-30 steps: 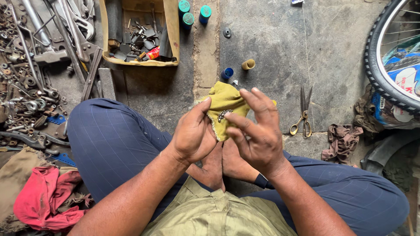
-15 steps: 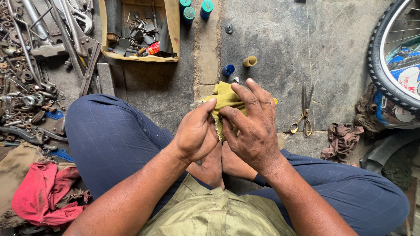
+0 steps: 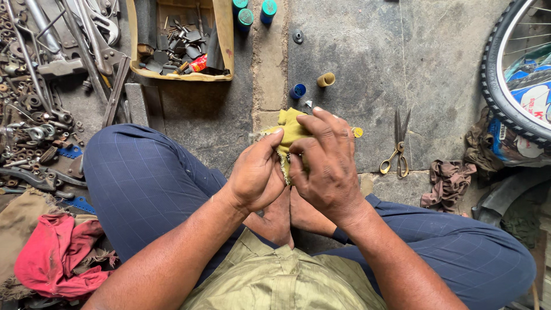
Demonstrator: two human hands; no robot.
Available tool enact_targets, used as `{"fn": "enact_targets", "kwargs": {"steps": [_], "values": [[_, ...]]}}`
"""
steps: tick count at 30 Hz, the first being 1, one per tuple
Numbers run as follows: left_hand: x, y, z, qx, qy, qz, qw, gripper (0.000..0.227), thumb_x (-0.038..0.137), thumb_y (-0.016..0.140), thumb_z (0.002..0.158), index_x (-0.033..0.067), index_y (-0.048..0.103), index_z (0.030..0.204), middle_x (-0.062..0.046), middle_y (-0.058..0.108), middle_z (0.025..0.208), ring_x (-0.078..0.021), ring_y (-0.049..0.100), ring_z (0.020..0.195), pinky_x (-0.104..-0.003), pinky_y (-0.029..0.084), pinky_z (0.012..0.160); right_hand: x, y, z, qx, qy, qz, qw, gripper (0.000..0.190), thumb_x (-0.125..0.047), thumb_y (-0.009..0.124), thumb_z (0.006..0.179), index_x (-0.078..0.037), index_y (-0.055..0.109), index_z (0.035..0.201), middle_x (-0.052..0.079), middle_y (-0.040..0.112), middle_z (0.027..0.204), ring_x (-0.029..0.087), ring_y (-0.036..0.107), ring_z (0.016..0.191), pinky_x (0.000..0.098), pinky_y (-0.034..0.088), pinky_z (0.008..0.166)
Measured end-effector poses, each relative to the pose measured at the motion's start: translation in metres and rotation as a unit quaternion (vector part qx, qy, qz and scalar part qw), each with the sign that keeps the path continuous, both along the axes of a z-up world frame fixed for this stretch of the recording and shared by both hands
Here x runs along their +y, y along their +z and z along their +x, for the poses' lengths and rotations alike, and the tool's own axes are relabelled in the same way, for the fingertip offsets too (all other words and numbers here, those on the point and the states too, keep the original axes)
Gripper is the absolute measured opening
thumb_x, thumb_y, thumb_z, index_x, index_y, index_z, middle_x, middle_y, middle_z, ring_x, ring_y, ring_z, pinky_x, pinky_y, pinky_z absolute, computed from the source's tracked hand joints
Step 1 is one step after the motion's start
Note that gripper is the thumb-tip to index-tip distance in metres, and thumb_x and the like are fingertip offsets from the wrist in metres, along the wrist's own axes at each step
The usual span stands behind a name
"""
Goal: The person sits on the floor and uses a yellow cloth to hold and sort small metal ball bearings. They repeatedly pick up individual bearings, inspect them, and place them into small containers or back onto the cloth.
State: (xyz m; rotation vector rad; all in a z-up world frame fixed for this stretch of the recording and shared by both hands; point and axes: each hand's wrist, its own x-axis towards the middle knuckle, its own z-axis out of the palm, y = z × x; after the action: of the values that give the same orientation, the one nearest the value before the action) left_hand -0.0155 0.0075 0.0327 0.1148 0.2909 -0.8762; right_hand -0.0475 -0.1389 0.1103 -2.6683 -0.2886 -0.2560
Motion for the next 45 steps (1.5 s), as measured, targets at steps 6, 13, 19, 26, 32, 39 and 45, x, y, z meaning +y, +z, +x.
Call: {"fn": "enact_targets", "kwargs": {"steps": [6, 13, 19, 26, 32, 39, 45], "values": [[0.002, 0.004, 0.006, -0.016, -0.015, 0.036, 0.999, 0.049, 0.027, 0.032, 0.115, -0.0086, 0.048, 0.144, -0.022, 0.061, 0.138, -0.0311, 0.062, 0.127, -0.045, 0.048, 0.113, -0.034, 0.005, -0.005, 0.106, -0.177, 0.313, 0.927, 0.007, -0.009, 0.061, 0.102, -0.004, 0.058, 0.106, 0.013, 0.065, 0.113, 0.021, 0.062, 0.1, 0.0351, 0.054, 0.089], [0.001, 0.006, 0.011, -0.012, -0.007, 0.037, 0.999, 0.051, 0.029, 0.031, 0.115, -0.0096, 0.048, 0.144, -0.023, 0.06, 0.139, -0.0322, 0.061, 0.128, -0.046, 0.048, 0.114, -0.056, -0.012, -0.016, 0.226, -0.148, 0.71, 0.65, 0.012, -0.004, 0.067, 0.098, -0.002, 0.058, 0.106, 0.013, 0.068, 0.099, 0.02, 0.066, 0.088, 0.0361, 0.057, 0.079], [0.003, 0.011, 0.014, -0.015, -0.017, 0.042, 0.999, 0.054, 0.03, 0.029, 0.114, -0.0099, 0.046, 0.145, -0.025, 0.059, 0.14, -0.0333, 0.06, 0.128, -0.047, 0.047, 0.115, -0.052, -0.021, -0.02, 0.254, -0.16, 0.709, 0.638, 0.021, -0.004, 0.07, 0.097, 0.002, 0.064, 0.116, 0.015, 0.072, 0.103, 0.022, 0.07, 0.092, 0.0378, 0.059, 0.083], [0.005, 0.014, 0.016, -0.017, -0.015, 0.045, 0.999, 0.054, 0.03, 0.027, 0.114, -0.0102, 0.045, 0.146, -0.024, 0.059, 0.141, -0.0339, 0.061, 0.128, -0.047, 0.046, 0.116, -0.047, -0.016, -0.021, 0.279, -0.189, 0.736, 0.587, 0.021, -0.005, 0.065, 0.101, 0.005, 0.066, 0.119, 0.017, 0.073, 0.102, 0.025, 0.072, 0.09, 0.0404, 0.06, 0.082], [0.006, 0.014, 0.017, -0.05, -0.005, 0.036, 0.998, 0.055, 0.029, 0.027, 0.116, -0.0125, 0.045, 0.147, -0.026, 0.059, 0.14, -0.0351, 0.06, 0.128, -0.048, 0.046, 0.117, -0.045, -0.013, -0.021, 0.275, -0.171, 0.759, 0.565, 0.021, -0.006, 0.062, 0.103, 0.006, 0.065, 0.121, 0.017, 0.073, 0.103, 0.025, 0.073, 0.092, 0.0408, 0.06, 0.083], [0.005, 0.015, 0.018, -0.027, 0.005, 0.064, 0.998, 0.055, 0.03, 0.027, 0.114, -0.0111, 0.044, 0.147, -0.025, 0.058, 0.142, -0.0345, 0.058, 0.132, -0.048, 0.044, 0.119, -0.048, -0.017, -0.015, 0.274, -0.213, 0.748, 0.565, 0.024, -0.006, 0.061, 0.103, 0.006, 0.065, 0.123, 0.018, 0.074, 0.102, 0.024, 0.074, 0.088, 0.0383, 0.061, 0.08], [0.007, 0.014, 0.023, -0.027, 0.022, 0.099, 0.994, 0.055, 0.031, 0.03, 0.112, -0.0089, 0.046, 0.144, -0.026, 0.057, 0.143, -0.0358, 0.058, 0.133, -0.05, 0.043, 0.119, -0.051, -0.024, -0.012, 0.27, -0.229, 0.738, 0.575, 0.024, -0.006, 0.061, 0.102, 0.006, 0.064, 0.123, 0.018, 0.074, 0.104, 0.024, 0.074, 0.09, 0.0371, 0.062, 0.081]]}}
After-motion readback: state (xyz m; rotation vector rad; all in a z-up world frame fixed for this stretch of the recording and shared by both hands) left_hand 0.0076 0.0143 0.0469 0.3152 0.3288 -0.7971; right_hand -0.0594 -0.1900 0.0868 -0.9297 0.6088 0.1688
